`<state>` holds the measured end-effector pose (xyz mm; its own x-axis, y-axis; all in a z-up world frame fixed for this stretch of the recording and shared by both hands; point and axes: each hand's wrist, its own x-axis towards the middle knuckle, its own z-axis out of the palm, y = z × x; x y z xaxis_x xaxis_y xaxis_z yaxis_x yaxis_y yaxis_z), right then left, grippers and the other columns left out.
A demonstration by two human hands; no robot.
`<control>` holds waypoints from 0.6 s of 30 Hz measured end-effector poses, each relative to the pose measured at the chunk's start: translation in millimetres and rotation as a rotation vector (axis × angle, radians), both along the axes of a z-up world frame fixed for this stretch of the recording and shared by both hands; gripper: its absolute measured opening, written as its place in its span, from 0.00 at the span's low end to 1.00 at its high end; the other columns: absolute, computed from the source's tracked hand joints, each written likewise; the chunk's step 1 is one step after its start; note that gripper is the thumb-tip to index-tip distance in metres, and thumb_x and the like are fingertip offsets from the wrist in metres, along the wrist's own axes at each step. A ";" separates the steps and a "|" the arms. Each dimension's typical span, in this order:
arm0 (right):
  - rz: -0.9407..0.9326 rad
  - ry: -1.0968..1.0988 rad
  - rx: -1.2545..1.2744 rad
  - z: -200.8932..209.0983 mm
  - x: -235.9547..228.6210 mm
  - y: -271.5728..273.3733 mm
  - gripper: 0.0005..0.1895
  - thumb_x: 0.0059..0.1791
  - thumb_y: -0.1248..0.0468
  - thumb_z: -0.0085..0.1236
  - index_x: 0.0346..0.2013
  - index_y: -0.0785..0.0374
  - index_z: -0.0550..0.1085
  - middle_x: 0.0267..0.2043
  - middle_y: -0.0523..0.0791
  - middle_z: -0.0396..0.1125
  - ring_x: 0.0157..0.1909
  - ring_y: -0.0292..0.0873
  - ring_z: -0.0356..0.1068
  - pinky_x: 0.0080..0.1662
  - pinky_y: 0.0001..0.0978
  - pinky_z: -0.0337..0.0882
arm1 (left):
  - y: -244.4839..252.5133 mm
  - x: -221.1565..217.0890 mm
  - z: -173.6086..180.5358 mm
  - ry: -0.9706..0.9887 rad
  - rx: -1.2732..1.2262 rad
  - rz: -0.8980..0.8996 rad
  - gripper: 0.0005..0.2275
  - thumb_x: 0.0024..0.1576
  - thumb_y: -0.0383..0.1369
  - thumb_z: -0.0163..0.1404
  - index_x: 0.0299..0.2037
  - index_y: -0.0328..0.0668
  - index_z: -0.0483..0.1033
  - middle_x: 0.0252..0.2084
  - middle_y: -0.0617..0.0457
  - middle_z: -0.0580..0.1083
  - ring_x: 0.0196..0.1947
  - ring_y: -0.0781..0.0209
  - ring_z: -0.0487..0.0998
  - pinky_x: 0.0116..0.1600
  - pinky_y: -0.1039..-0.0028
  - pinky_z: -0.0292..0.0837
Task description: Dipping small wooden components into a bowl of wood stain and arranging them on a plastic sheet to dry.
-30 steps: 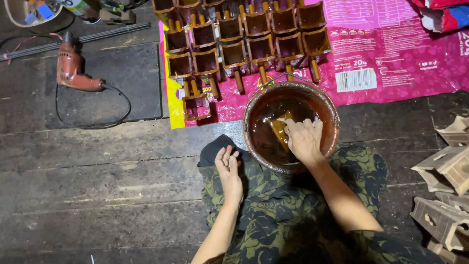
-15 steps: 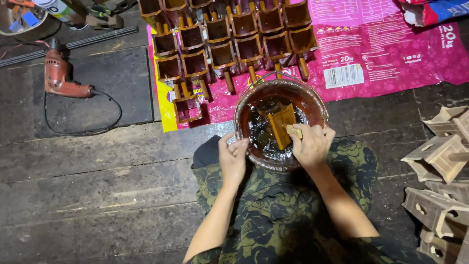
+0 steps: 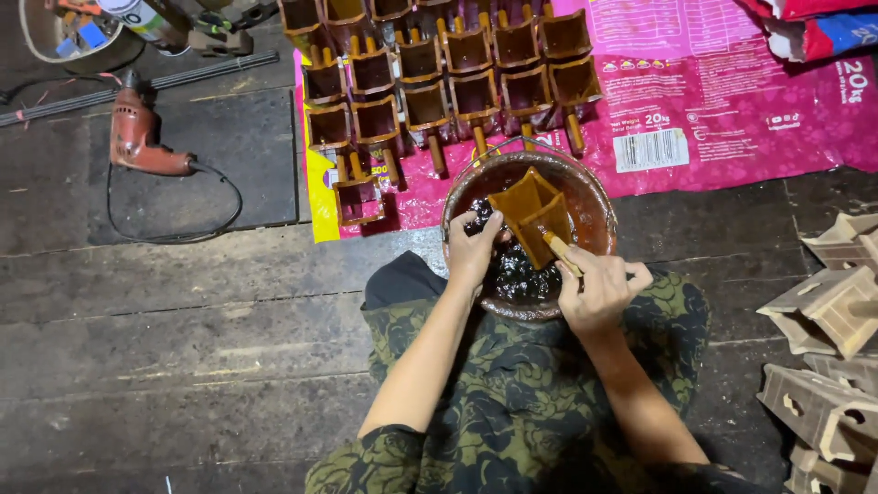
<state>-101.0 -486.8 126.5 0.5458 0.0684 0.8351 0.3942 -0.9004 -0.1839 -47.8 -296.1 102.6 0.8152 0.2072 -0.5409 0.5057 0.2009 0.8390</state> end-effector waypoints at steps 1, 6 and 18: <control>-0.006 0.000 0.000 3.2 -0.9 3.1 0.13 0.57 0.48 0.56 0.39 0.51 0.78 0.38 0.34 0.74 0.34 0.39 0.66 0.51 0.41 0.54 | 3.2 0.2 0.4 0.000 0.000 -0.006 0.33 0.56 0.50 0.61 0.64 0.43 0.59 0.31 0.47 0.82 0.19 0.66 0.76 0.23 0.81 0.65; 0.016 -0.041 0.018 10.6 -3.7 7.2 0.10 0.57 0.51 0.57 0.37 0.51 0.78 0.40 0.33 0.76 0.34 0.38 0.67 0.50 0.41 0.54 | 13.2 3.2 7.8 0.052 0.132 -0.023 0.36 0.53 0.54 0.63 0.65 0.42 0.65 0.42 0.38 0.80 0.43 0.51 0.82 0.46 0.67 0.79; -0.045 -0.118 0.026 -7.6 -2.7 7.4 0.06 0.56 0.56 0.59 0.36 0.49 0.78 0.40 0.32 0.77 0.33 0.37 0.65 0.53 0.43 0.51 | 4.9 -5.1 54.2 0.009 -0.160 0.055 0.37 0.49 0.42 0.69 0.62 0.24 0.64 0.43 0.30 0.77 0.34 0.53 0.84 0.35 0.80 0.79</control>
<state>-103.6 -479.4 118.9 0.4460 0.0233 0.8947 0.3740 -0.9131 -0.1626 -52.8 -291.2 156.8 0.7997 0.1621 -0.5781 0.4978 0.3592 0.7894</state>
